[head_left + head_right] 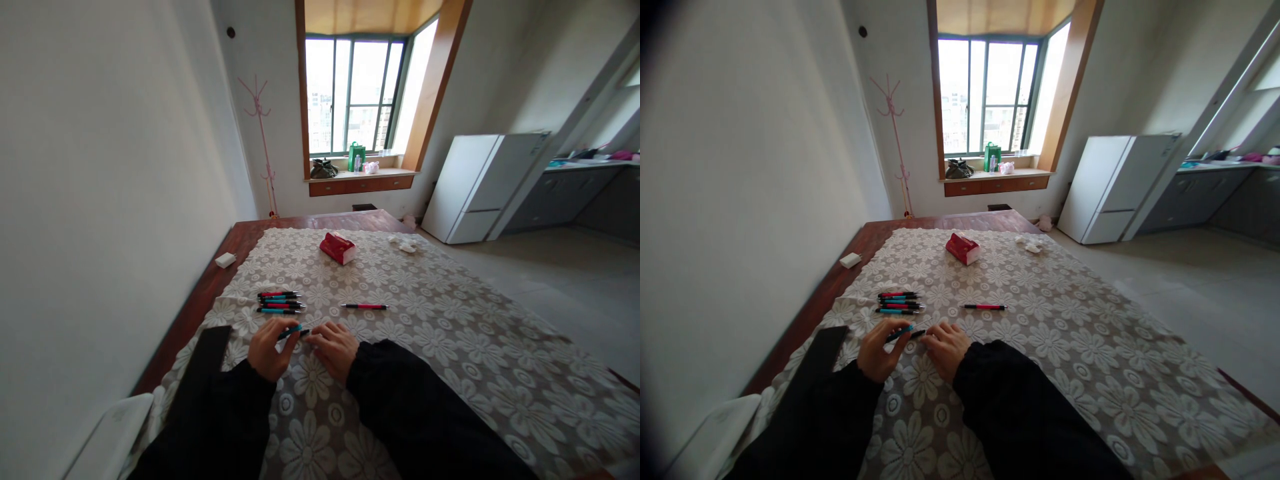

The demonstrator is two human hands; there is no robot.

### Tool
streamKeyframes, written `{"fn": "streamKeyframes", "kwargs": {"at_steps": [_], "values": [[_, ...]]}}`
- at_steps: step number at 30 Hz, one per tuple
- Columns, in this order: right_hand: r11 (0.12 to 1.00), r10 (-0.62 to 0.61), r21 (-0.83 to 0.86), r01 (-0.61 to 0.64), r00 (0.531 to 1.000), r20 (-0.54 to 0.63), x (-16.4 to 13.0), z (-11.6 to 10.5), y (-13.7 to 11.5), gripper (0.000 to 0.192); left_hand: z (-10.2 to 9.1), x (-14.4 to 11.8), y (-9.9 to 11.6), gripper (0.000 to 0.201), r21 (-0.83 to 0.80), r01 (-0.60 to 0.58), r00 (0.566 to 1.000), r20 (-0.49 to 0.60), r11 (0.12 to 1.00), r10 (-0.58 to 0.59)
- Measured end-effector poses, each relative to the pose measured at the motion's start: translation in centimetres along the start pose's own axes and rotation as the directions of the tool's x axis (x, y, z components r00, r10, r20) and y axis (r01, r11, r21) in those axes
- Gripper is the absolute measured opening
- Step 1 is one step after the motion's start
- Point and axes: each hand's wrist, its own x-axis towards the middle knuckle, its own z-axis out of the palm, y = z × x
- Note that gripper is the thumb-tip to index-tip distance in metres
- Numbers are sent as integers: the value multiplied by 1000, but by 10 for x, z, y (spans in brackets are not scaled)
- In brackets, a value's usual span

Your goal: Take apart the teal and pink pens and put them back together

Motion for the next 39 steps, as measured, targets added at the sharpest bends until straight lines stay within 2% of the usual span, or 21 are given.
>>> {"fn": "streamKeyframes", "kwargs": {"at_steps": [3,7,13,15,17,19,21,23,25,27,29,34,39], "values": [[999,-33,-1,33,999,-14,0,3,1,22,0,0,-1,12,2,-2,1000,-3,1000,2],[999,7,46,-5,999,-33,1,5,7,8,1,0,-2,11,12,1,1000,6,1000,-1],[988,101,123,-92,992,-71,1,-4,15,25,-1,0,1,10,22,21,1000,18,1000,-22],[980,133,164,-115,986,-99,0,-6,17,24,0,0,1,10,25,25,999,25,999,-26],[945,224,276,-174,962,-158,1,-7,21,18,0,-1,0,10,30,31,999,25,999,-32],[846,364,481,-231,909,-203,2,-7,26,11,0,-2,0,11,40,36,999,25,999,-37],[671,490,706,-226,850,-194,4,-7,30,8,0,-2,0,11,47,34,999,26,998,-35],[471,569,869,-154,806,-165,6,-7,33,18,0,-2,0,11,47,26,999,33,999,-27],[303,605,950,-71,785,-134,7,-8,32,25,0,-2,1,10,42,23,999,40,999,-25],[207,607,978,-30,788,-104,8,-10,29,28,0,-2,2,10,35,25,998,51,999,-27],[194,594,980,-37,800,-87,8,-13,24,28,0,-2,2,11,26,26,998,59,999,-27],[278,572,958,-74,814,-103,8,-18,15,28,-1,-1,3,11,14,14,998,58,1000,-15],[310,588,946,-100,802,-108,8,-19,16,26,-2,1,5,10,21,7,998,61,1000,-9]]}}
